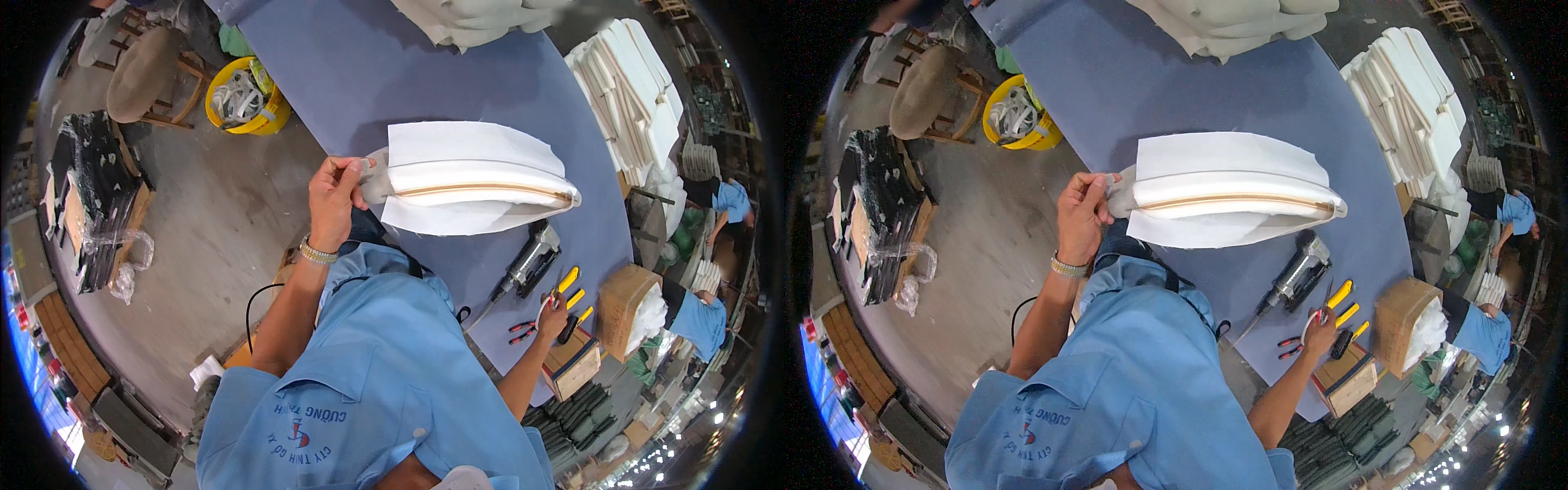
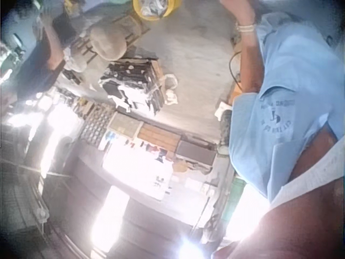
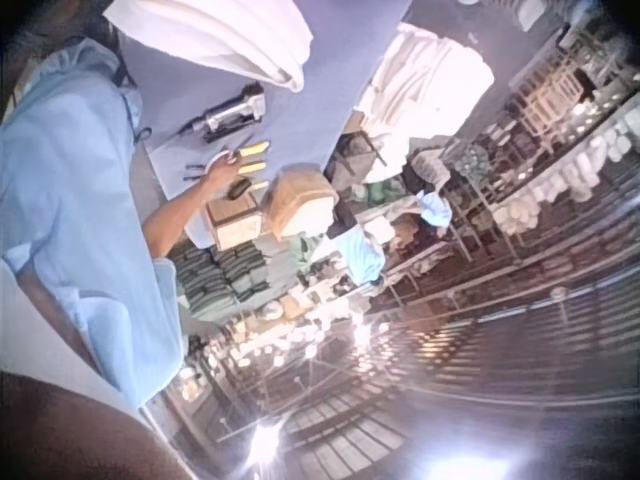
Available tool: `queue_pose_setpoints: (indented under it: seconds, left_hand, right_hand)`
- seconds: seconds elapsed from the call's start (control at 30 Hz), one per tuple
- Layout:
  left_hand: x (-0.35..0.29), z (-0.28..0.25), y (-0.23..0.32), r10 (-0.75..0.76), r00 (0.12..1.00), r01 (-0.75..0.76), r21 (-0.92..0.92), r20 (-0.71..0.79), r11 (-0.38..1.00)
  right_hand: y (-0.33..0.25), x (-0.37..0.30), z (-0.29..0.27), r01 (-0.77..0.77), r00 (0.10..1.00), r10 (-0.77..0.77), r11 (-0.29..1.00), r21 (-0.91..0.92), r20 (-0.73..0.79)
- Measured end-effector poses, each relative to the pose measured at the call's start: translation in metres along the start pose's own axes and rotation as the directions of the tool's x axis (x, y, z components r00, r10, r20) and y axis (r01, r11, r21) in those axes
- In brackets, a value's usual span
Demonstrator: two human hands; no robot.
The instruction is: The person wraps a cushion core with fabric, folds the edges, and uses a staple gun to secure the fabric. They trim excess fabric with scissors and continue stapling to finish the cushion cover.
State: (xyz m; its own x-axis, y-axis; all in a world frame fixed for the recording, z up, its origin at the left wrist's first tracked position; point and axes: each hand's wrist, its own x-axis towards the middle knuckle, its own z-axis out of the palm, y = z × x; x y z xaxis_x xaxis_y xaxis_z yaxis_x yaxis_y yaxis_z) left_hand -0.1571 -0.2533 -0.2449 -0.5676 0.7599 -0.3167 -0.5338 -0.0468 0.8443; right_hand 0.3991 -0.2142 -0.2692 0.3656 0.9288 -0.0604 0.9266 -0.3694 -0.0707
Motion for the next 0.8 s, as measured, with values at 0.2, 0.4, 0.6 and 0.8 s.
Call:
queue_pose_setpoints:
  seconds: [0.2,0.4,0.6,0.8]
  left_hand:
    - [0.014,0.008,0.025,0.152,0.988,-0.148,0.153,-0.014,0.977]
    - [0.035,0.022,0.0,0.418,0.898,-0.438,0.39,0.14,0.81]
    - [0.024,0.024,0.009,0.279,0.959,-0.275,0.409,0.05,0.87]
    - [0.035,0.011,0.013,0.232,0.972,-0.228,0.431,0.044,0.873]
  right_hand:
    - [0.03,0.028,0.041,0.151,0.943,-0.148,0.988,0.015,0.299]
    - [-0.133,-0.006,-0.09,0.359,0.926,-0.375,0.833,0.422,-0.047]
    - [-0.344,-0.049,-0.084,0.632,0.533,-0.817,0.211,0.746,-0.221]
    - [-0.456,-0.086,-0.008,0.785,0.23,-0.896,-0.059,0.616,-0.379]
